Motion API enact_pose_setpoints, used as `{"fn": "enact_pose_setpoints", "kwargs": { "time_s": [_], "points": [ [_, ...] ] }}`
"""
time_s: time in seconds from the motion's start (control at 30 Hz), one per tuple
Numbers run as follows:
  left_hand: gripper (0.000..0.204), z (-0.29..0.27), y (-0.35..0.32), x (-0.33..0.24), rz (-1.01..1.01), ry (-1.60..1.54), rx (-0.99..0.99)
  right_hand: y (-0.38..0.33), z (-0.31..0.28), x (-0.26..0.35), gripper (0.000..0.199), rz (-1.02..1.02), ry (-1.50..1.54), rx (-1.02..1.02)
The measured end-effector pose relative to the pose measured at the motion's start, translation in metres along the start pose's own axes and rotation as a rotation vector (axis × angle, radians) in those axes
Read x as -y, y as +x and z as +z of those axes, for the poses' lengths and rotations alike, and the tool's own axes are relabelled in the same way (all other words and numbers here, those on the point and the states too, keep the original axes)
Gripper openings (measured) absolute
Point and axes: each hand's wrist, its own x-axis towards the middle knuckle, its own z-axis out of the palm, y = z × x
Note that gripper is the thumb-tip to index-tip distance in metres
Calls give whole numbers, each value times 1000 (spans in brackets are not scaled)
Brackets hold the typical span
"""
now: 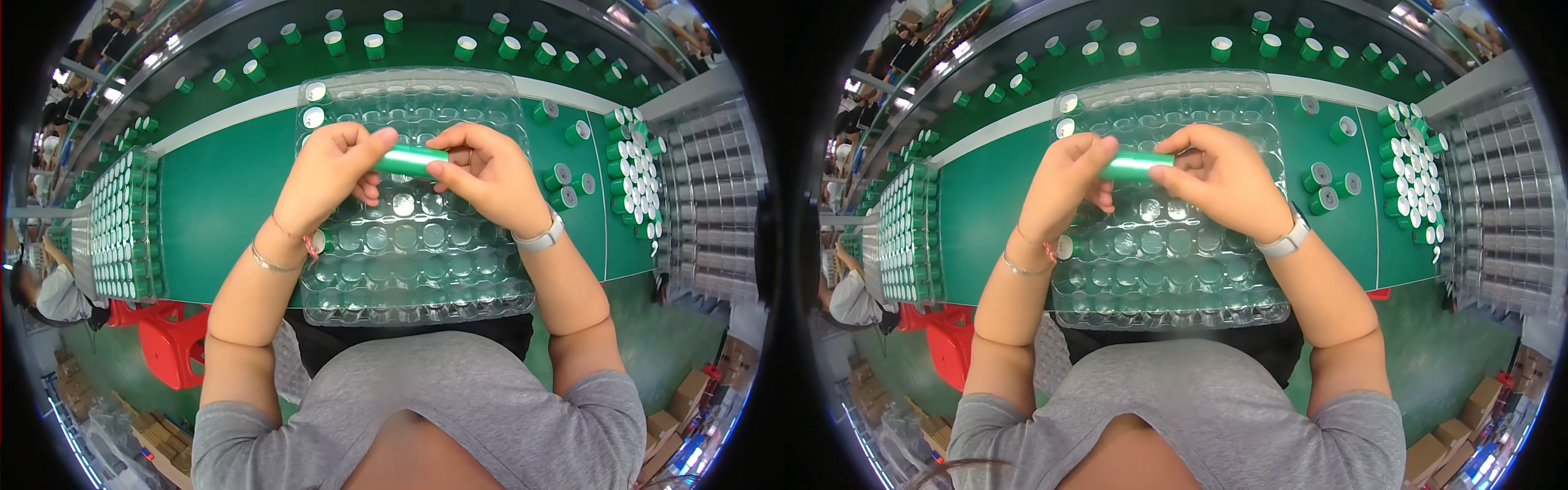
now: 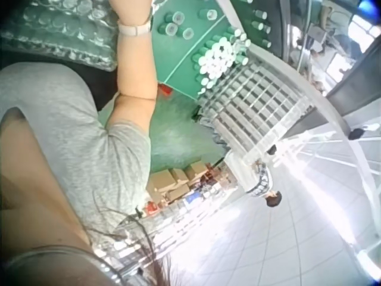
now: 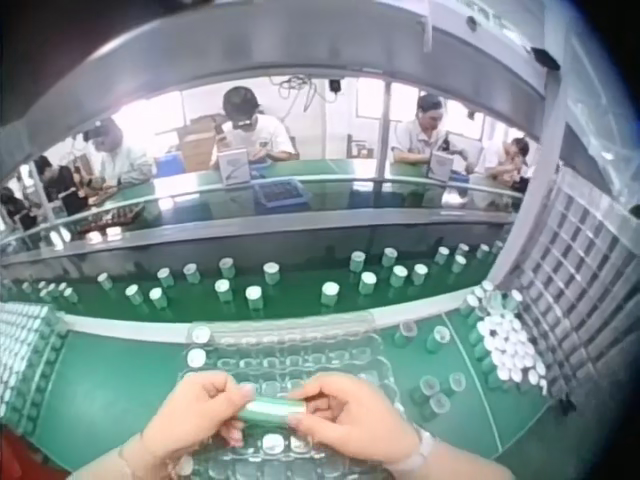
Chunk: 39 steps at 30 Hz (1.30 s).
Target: Inspecting and placing small green cylindrical components into plastic divider trays on a production line.
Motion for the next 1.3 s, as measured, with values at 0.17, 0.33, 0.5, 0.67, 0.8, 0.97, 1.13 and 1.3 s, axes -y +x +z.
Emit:
{"fn": "enact_pose_setpoints", "kwargs": {
  "time_s": [0.17, 0.33, 0.5, 0.67, 0.8, 0.97, 1.13, 1.3],
  "points": [
    [53, 0, 12, -7, -219, 70, 107, 6, -4, -3, 24, 54, -63, -5],
    [51, 3, 12, -16, -261, 109, 105, 5, -6, -3, 23, 57, -53, -9],
    [42, -1, 9, -15, -175, 112, 98, 1, -6, 2, 22, 72, -87, -77],
    [33, -4, 5, 0, 159, -165, 34, 3, -11, -7, 27, -90, 137, -104],
    [40, -9, 8, 13, 256, -160, 64, 3, -5, -6, 35, -121, 83, -110],
    [49, 0, 2, 12, 378, -107, 7, 2, -2, -10, 44, -256, -197, -37],
    [45, -3, 0, 15, 323, -202, 91, 4, -2, -11, 40, -251, -126, -56],
    [30, -12, 1, 18, 315, -259, 115, 6, -10, -7, 42, -49, 356, 66]
  ]
}}
